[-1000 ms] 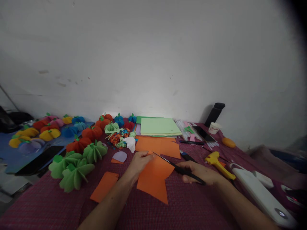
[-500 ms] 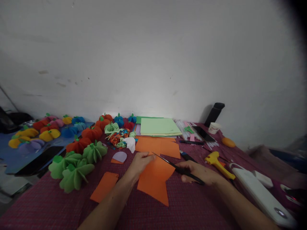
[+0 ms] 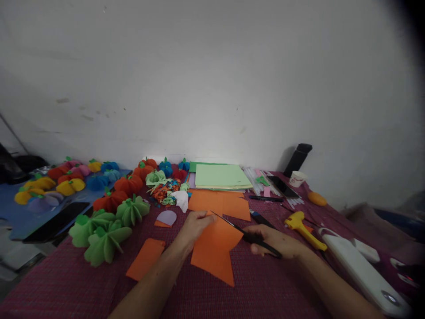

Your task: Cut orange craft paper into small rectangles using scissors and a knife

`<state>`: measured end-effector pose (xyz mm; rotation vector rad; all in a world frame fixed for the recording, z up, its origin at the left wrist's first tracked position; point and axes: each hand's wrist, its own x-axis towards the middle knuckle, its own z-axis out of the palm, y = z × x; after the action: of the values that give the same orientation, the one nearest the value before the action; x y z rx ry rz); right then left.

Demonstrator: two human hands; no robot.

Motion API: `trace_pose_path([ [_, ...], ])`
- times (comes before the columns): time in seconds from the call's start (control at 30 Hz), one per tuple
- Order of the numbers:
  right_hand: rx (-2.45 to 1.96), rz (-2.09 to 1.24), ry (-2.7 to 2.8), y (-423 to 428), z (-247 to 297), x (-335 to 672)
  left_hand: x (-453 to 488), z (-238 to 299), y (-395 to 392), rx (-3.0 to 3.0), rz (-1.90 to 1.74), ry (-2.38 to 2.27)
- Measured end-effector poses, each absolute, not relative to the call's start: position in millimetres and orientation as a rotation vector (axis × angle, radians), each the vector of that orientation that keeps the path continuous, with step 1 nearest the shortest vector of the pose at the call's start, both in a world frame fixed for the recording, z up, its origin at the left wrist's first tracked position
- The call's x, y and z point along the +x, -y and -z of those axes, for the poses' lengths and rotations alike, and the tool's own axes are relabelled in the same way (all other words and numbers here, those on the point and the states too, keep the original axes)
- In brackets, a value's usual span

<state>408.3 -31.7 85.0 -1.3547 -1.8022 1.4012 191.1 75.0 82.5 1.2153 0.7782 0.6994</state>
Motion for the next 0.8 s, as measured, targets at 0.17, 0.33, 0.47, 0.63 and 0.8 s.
trace_pose_path([
  [0.17,-1.342,-1.403,1.826,31.4,-84.4,408.7,192.3,-78.5,-77.1,1.258,-0.696,-0.764],
  [0.33,-1.373,-1.363,1.839,30.4,-87.5,406.4,192.5,-79.8,-75.0,1.234,-0.667,-0.767],
  [0.47,-1.385,-1.298,1.894,30.5,-90.5,406.3,191.8,-82.6,-73.2,1.207,-0.672,-0.751],
  [0.63,-1.345,-1.298,1.918,31.4,-91.9,409.7,189.9,-83.4,-72.8,1.168,-0.653,-0.725],
  [0.8,-1.283,-1.335,1.891,30.8,-94.8,408.0,189.7,-82.6,-72.7,1.155,-0.659,-0.704],
])
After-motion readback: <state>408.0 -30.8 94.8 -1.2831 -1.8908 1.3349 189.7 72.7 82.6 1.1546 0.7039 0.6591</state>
